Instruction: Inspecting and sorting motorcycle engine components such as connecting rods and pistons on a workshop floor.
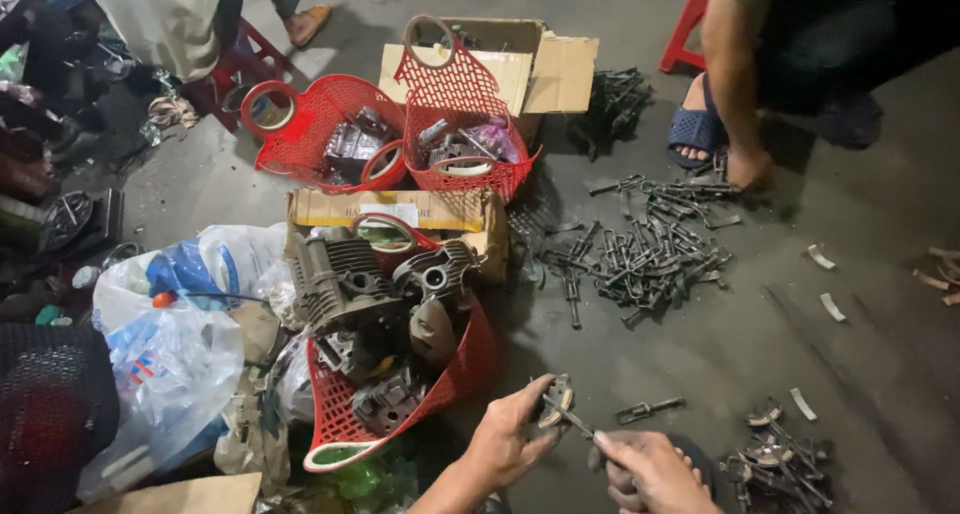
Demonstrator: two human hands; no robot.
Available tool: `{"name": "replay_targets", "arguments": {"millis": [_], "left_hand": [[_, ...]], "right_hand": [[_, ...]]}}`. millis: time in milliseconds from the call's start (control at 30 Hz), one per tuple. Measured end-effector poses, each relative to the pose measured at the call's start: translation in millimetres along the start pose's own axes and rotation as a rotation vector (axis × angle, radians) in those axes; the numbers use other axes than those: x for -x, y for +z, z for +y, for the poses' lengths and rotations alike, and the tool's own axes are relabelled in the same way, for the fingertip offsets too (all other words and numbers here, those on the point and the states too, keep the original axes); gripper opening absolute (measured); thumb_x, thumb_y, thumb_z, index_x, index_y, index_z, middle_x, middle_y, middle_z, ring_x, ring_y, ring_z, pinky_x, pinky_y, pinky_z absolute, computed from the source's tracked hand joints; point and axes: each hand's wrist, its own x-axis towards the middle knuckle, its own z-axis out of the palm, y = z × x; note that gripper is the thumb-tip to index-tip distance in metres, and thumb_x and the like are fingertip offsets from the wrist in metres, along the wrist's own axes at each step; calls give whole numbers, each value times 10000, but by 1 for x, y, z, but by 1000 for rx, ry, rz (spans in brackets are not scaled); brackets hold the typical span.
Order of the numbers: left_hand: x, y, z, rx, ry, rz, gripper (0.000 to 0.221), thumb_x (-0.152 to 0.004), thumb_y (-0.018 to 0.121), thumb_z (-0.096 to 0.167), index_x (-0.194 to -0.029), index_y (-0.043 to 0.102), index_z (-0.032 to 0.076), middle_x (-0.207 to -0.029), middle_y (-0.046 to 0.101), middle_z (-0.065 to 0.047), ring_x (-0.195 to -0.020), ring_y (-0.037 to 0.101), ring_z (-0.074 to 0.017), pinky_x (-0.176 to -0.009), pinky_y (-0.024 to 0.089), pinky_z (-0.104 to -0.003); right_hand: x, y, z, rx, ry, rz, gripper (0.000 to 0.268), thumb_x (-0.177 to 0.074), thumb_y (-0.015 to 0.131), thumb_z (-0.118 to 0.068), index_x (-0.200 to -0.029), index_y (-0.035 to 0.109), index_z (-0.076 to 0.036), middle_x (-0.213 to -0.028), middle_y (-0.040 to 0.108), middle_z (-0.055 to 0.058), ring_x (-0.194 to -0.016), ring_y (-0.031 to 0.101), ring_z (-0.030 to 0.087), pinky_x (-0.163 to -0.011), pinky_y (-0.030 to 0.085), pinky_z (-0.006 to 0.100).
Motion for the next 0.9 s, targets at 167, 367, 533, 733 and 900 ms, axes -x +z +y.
{"name": "replay_targets", "arguments": {"millis": [167,367,533,733,900], "left_hand": [[-5,-7,8,11,-54,-41,629,-828,786,140,-1388,549,-22,-1129,713,-240,-1036,711,-405,-870,573,-405],[-8,-3,19,44,-69,-161,640,-792,774,121,-1372,559,-43,-1150,709,-247,-1070,706,-402,-894,576,-394],[-5,-1,17,48,-18,-134,644,-787,775,109,-1367,556,-65,-1189,700,-263,-1094,696,-413,-915,577,-392],[-1,8,15,-5,4,-191,672,-773,763,99,-1389,553,-67,-1181,691,-274,-1086,683,-430,-914,570,-413],[-5,4,28,64,-64,-202,647,-767,741,97,-1375,566,-40,-1097,705,-248,-1014,696,-417,-867,574,-406]], "right_hand": [[16,20,-35,-60,126,-97,376,-996,604,-322,-862,658,25,-517,338,-41,-412,300,90,-397,243,291],[12,46,-53,544,-453,335,365,-913,711,-341,-1016,731,9,-794,777,32,-692,698,71,-600,574,296],[13,49,-60,247,-138,298,364,-878,711,-306,-1013,752,30,-759,719,91,-632,622,159,-550,531,378],[11,46,-56,553,-368,377,378,-885,734,-342,-853,767,33,-685,736,65,-668,614,96,-627,527,301],[18,53,-63,493,-320,395,351,-888,705,-322,-870,748,26,-691,743,56,-663,625,96,-623,524,307]]}}
